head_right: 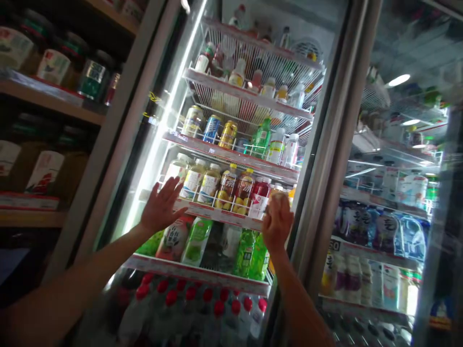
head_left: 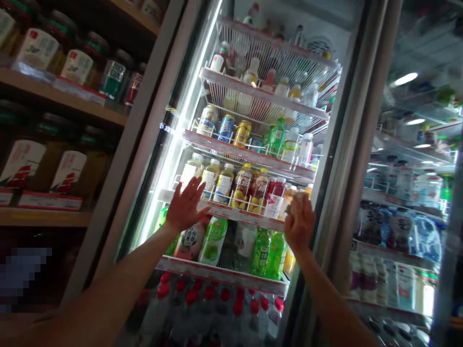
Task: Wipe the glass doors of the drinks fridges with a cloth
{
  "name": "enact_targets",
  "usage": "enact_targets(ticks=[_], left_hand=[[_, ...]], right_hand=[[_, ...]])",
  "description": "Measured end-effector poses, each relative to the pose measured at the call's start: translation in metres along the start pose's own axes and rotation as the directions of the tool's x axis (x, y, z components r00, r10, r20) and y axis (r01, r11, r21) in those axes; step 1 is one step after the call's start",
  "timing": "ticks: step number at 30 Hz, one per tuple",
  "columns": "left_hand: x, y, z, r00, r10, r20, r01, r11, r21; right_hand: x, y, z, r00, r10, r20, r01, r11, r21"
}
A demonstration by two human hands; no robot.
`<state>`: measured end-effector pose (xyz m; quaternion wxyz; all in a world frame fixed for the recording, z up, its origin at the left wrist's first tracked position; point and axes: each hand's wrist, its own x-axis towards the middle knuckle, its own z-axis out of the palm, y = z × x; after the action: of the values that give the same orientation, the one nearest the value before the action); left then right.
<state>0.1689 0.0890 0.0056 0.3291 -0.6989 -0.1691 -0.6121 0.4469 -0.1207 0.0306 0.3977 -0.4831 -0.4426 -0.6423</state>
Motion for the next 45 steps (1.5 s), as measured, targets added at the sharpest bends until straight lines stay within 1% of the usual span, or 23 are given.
enact_targets(ticks=[2, 4, 8, 10, 11, 13, 15, 16, 18, 19, 21, 24, 26, 27, 29, 32, 34, 35, 37, 39, 41, 43, 45], left_hand=[[0.000, 0.001, 0.000, 1.000, -0.001, -0.002, 0.001, 1.000, -0.010], [0.000, 0.000, 0.000, 1.000, -0.014, 0.006, 0.014, 1.000, -0.014], [-0.001, -0.001, 0.000, 1.000, -0.013, 0.010, 0.013, 1.000, -0.015], [-0.001, -0.002, 0.000, 1.000, -0.006, 0.002, 0.006, 1.000, -0.013], [-0.001, -0.002, 0.001, 1.000, -0.007, 0.000, 0.007, 1.000, -0.012], [-0.001, -0.001, 0.001, 1.000, -0.010, -0.002, 0.010, 1.000, -0.011], [0.000, 0.000, 0.000, 1.000, -0.008, -0.004, 0.008, 1.000, -0.017], [0.000, 0.000, 0.000, 1.000, -0.008, -0.004, 0.008, 1.000, -0.023], [-0.001, 0.001, 0.000, 1.000, -0.020, 0.003, 0.020, 0.999, -0.037], [-0.001, 0.001, 0.000, 1.000, -0.028, 0.010, 0.028, 0.999, -0.042], [-0.001, 0.001, -0.001, 0.999, -0.038, 0.025, 0.039, 0.998, -0.041], [-0.001, -0.001, -0.001, 1.000, -0.018, 0.020, 0.018, 1.000, -0.011], [-0.001, -0.001, -0.001, 1.000, -0.002, 0.004, 0.002, 1.000, 0.010], [-0.001, -0.001, -0.001, 1.000, 0.003, -0.004, -0.003, 1.000, 0.017], [-0.001, 0.000, 0.000, 1.000, 0.005, -0.011, -0.005, 1.000, 0.025], [-0.002, 0.002, 0.000, 1.000, -0.004, -0.005, 0.004, 1.000, 0.019], [-0.002, 0.003, -0.001, 1.000, -0.017, 0.006, 0.017, 1.000, 0.006], [-0.002, 0.003, -0.001, 1.000, -0.024, 0.010, 0.024, 1.000, 0.001], [-0.002, 0.003, -0.001, 0.999, -0.030, 0.016, 0.030, 1.000, -0.006], [-0.002, 0.002, -0.001, 0.999, -0.031, 0.023, 0.031, 0.999, -0.009], [-0.002, 0.001, -0.001, 0.999, -0.027, 0.027, 0.027, 1.000, -0.009], [-0.002, 0.001, -0.001, 0.999, -0.025, 0.029, 0.026, 1.000, -0.009], [-0.002, 0.002, -0.002, 0.999, -0.032, 0.036, 0.032, 0.999, -0.018]], right_hand=[[-0.003, 0.021, -0.006, 0.982, 0.153, -0.114, -0.158, 0.987, -0.040], [-0.006, 0.006, 0.002, 0.974, 0.179, -0.141, -0.184, 0.983, -0.025], [-0.009, -0.082, 0.029, 0.999, -0.050, 0.013, 0.049, 0.993, 0.105], [-0.012, -0.105, 0.032, 0.976, -0.184, 0.118, 0.166, 0.975, 0.148], [-0.015, -0.103, 0.029, 0.967, -0.214, 0.139, 0.193, 0.970, 0.149], [-0.023, -0.076, 0.015, 0.978, -0.176, 0.110, 0.165, 0.981, 0.101], [-0.030, -0.033, 0.000, 1.000, -0.017, -0.015, 0.017, 1.000, 0.016], [-0.031, -0.014, -0.005, 0.994, 0.081, -0.079, -0.082, 0.996, -0.017], [-0.031, 0.002, -0.007, 0.969, 0.184, -0.162, -0.193, 0.980, -0.039], [-0.030, -0.003, -0.003, 0.965, 0.197, -0.172, -0.205, 0.978, -0.029], [-0.027, -0.036, 0.013, 0.981, 0.150, -0.127, -0.148, 0.989, 0.024], [-0.023, -0.104, 0.035, 1.000, 0.001, 0.012, -0.002, 0.993, 0.121], [-0.027, -0.126, 0.038, 0.989, -0.115, 0.096, 0.099, 0.982, 0.164], [-0.032, -0.125, 0.034, 0.981, -0.153, 0.120, 0.131, 0.977, 0.169], [-0.045, -0.098, 0.021, 0.982, -0.145, 0.124, 0.129, 0.983, 0.130], [-0.055, -0.034, -0.002, 0.999, 0.031, -0.010, -0.031, 1.000, -0.001], [-0.052, -0.012, -0.006, 0.982, 0.146, -0.119, -0.152, 0.988, -0.040], [-0.050, -0.013, -0.004, 0.973, 0.179, -0.145, -0.186, 0.982, -0.036], [-0.045, -0.039, 0.007, 0.977, 0.173, -0.124, -0.174, 0.985, 0.006], [-0.043, -0.080, 0.020, 0.998, 0.062, -0.030, -0.060, 0.995, 0.078], [-0.046, -0.112, 0.026, 0.994, -0.082, 0.072, 0.072, 0.988, 0.134], [-0.052, -0.115, 0.023, 0.977, -0.172, 0.125, 0.151, 0.976, 0.160], [-0.060, -0.087, 0.010, 0.984, -0.143, 0.107, 0.129, 0.983, 0.134]])
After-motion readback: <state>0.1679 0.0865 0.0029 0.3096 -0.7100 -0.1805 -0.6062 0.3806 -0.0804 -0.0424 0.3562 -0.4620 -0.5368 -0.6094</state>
